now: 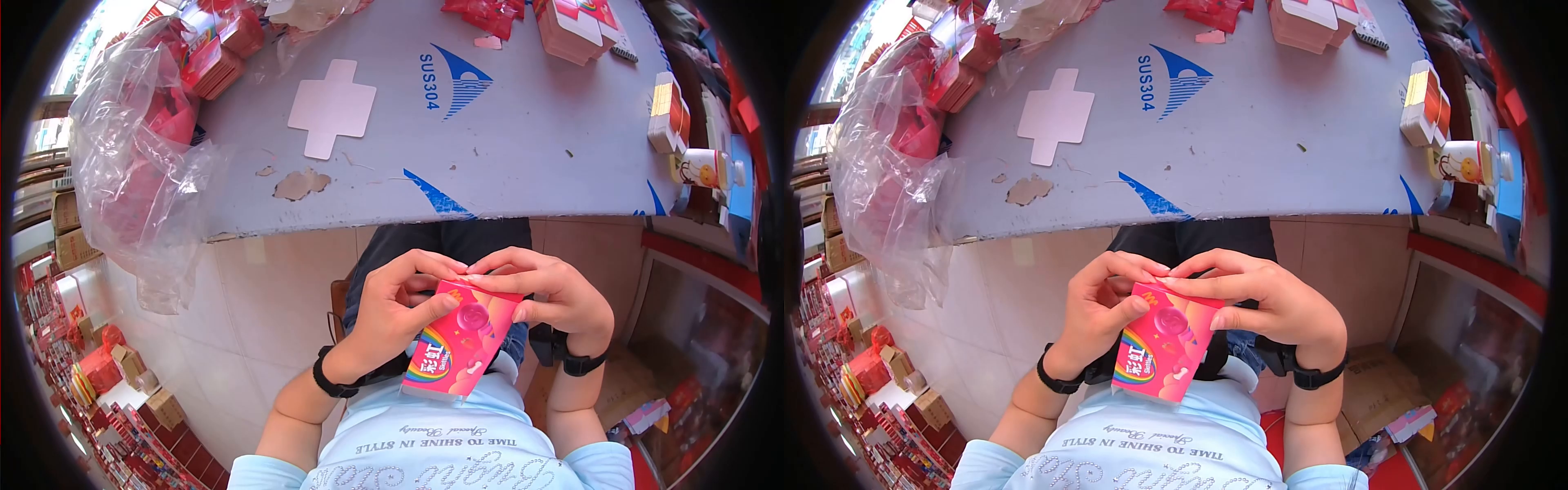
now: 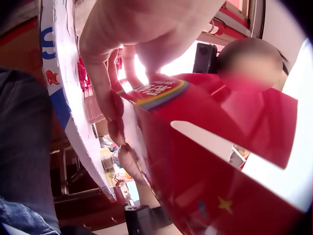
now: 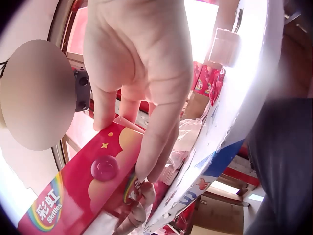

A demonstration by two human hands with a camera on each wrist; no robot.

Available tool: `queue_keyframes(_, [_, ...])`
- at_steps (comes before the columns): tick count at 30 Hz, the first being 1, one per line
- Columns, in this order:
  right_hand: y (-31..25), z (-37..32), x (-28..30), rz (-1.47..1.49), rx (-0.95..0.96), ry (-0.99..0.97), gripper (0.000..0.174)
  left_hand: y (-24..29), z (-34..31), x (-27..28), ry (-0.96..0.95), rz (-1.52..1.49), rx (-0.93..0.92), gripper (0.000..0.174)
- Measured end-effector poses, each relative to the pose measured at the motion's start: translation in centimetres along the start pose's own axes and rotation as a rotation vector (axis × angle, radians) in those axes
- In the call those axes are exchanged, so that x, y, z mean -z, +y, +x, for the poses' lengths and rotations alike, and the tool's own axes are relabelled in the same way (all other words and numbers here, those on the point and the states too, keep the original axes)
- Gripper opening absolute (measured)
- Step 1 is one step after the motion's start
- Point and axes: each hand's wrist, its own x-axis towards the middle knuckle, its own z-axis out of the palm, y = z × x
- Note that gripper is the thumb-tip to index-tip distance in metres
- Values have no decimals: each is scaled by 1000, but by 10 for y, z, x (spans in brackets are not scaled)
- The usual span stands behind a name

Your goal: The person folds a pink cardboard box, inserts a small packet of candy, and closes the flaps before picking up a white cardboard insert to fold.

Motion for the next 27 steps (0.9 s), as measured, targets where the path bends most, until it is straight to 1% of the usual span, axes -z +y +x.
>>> queue_keyframes(2, [2, 1, -6, 53, 16, 106, 39, 0, 1, -1, 10, -4, -17, 26])
queue_keyframes(3, [2, 1, -8, 51, 18, 105, 39, 1, 2, -1, 36, -35, -25, 25])
queue_keyframes(5, [2, 1, -12, -4, 87, 336, 38, 2, 5, 0, 66, -65, -35, 25])
queue_keyframes(6, [3, 1, -12, -5, 88, 334, 38, 3, 6, 0, 53, -62, -40, 25])
queue_keyframes(8, [7, -1, -10, 108, 131, 315, 37, 4, 7, 1, 38, -58, -44, 24])
queue_keyframes(9, [6, 0, -10, 119, 123, 329, 36, 5, 7, 2, 22, -55, -39, 24])
queue_keyframes(16, [2, -1, -12, 121, 111, 337, 37, 5, 9, 0, 18, -112, -27, 25])
queue_keyframes(19, [-6, 1, -17, 75, 135, 354, 37, 4, 10, 0, 51, -149, -76, 25])
queue_keyframes(21, [-10, 3, -21, 10, 119, 392, 35, 7, 11, -1, 60, -151, -72, 24])
queue_keyframes(23, [-7, 0, -22, 57, 116, 384, 33, 8, 12, -2, 68, -154, -68, 24])
queue_keyframes(25, [-4, -1, -19, 102, 113, 375, 32, 9, 13, -3, 70, -104, -102, 24])
queue_keyframes(27, [-3, -1, -13, 24, 197, 286, 41, 9, 14, -3, 78, -81, -125, 23])
